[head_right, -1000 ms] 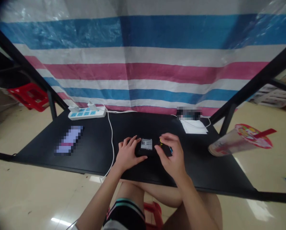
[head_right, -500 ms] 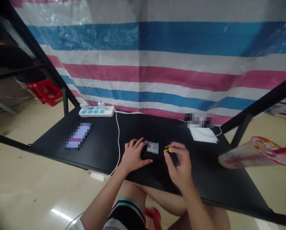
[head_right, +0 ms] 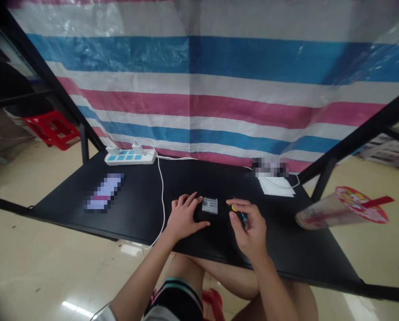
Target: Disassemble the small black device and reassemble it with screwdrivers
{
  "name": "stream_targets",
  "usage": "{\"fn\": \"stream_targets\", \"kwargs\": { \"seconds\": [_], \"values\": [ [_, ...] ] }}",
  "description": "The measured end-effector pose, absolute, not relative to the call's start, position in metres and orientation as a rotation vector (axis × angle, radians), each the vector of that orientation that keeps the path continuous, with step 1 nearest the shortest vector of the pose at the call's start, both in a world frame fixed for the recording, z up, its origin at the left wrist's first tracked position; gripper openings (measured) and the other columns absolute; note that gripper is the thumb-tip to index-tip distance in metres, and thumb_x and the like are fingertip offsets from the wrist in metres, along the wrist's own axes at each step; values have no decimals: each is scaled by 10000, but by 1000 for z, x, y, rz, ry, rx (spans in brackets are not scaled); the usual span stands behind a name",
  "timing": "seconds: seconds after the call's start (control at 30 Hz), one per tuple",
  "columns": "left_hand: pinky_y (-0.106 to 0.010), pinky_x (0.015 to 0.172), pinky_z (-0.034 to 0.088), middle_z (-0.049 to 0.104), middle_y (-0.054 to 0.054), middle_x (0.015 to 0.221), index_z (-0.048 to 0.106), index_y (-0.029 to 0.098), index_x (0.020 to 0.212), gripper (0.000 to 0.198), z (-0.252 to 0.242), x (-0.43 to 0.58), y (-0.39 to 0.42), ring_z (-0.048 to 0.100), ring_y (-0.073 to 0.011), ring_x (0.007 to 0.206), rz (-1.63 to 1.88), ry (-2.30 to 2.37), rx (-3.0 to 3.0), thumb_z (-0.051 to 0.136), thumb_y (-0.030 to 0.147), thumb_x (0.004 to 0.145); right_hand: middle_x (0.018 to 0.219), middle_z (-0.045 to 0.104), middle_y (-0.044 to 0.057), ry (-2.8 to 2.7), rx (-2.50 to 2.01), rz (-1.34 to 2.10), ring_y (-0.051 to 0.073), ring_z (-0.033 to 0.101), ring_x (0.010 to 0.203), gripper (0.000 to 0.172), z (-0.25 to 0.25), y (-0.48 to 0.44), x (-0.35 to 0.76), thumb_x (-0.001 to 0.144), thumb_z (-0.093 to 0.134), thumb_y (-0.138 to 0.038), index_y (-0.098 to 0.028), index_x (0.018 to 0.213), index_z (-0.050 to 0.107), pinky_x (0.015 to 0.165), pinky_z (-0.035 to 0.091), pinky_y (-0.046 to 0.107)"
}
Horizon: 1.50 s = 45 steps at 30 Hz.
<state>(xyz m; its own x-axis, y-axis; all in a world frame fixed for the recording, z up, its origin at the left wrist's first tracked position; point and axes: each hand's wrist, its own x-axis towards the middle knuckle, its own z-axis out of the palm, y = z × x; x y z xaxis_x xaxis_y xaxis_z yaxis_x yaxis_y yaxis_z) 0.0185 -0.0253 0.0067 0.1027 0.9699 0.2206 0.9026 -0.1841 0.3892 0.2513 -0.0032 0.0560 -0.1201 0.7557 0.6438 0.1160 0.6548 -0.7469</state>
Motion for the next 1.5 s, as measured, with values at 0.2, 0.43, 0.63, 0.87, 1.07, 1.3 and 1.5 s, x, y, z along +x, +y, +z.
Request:
{"fn": "stream_targets", "kwargs": {
  "seconds": [0.2, 0.43, 0.63, 0.87, 1.07, 1.3, 1.5],
  "values": [
    [-575, 1075, 403, 472, -83, 1662, 514, 296, 1538, 916, 7, 19, -25, 425, -394, 1428, 643, 1894, 2214, 783, 748, 788, 1167, 675, 63, -1555, -722, 571, 218, 712, 1037, 313, 54, 3, 248, 844, 820, -105, -250, 1055, 639, 957, 555, 437],
    [-579, 1071, 408, 478, -84, 1655, 520, 296, 1533, 906, 5, 18, -25, 425, -393, 1426, 665, 1896, 2223, 773, 755, 794, 1173, 736, 118, -1605, -748, 650, 256, 719, 1126, 154, 53, -2, 253, 968, 675, -145, -229, 1098, 671, 946, 558, 440],
    [-571, 1059, 412, 491, -78, 1649, 520, 293, 1528, 910, 5, 18, -25, 432, -384, 1424, 668, 1899, 2229, 783, 752, 788, 1260, 610, 71, -1528, -773, 565, 216, 681, 1099, 362, 41, 2, 253, 849, 818, -128, -274, 1136, 652, 939, 552, 407],
    [-571, 1063, 410, 487, -89, 1652, 526, 284, 1519, 888, 6, 18, -25, 433, -387, 1429, 647, 1900, 2234, 783, 738, 800, 1196, 690, 104, -1609, -698, 688, 252, 675, 1176, 242, 48, 0, 252, 1000, 617, -140, -260, 1210, 607, 1019, 491, 463],
    [-564, 1070, 404, 490, -86, 1652, 523, 286, 1524, 889, 7, 19, -25, 437, -386, 1425, 631, 1910, 2233, 779, 740, 803, 1227, 599, 65, -1569, -725, 610, 215, 679, 1090, 305, 46, -1, 246, 944, 702, -126, -281, 1188, 605, 995, 516, 439],
    [-568, 1093, 395, 477, -90, 1659, 527, 292, 1524, 886, 10, 19, -25, 427, -391, 1436, 592, 1912, 2209, 777, 741, 802, 1257, 636, 81, -1577, -768, 621, 249, 664, 1170, 300, 46, -5, 245, 946, 721, -191, -291, 1182, 566, 1035, 506, 487],
    [-572, 1088, 396, 467, -94, 1665, 510, 290, 1540, 889, 9, 19, -24, 416, -393, 1443, 583, 1908, 2223, 760, 743, 817, 1225, 715, 92, -1662, -721, 676, 269, 680, 1216, 218, 48, -4, 245, 1043, 538, -193, -287, 1240, 553, 1115, 477, 578]
  ]
}}
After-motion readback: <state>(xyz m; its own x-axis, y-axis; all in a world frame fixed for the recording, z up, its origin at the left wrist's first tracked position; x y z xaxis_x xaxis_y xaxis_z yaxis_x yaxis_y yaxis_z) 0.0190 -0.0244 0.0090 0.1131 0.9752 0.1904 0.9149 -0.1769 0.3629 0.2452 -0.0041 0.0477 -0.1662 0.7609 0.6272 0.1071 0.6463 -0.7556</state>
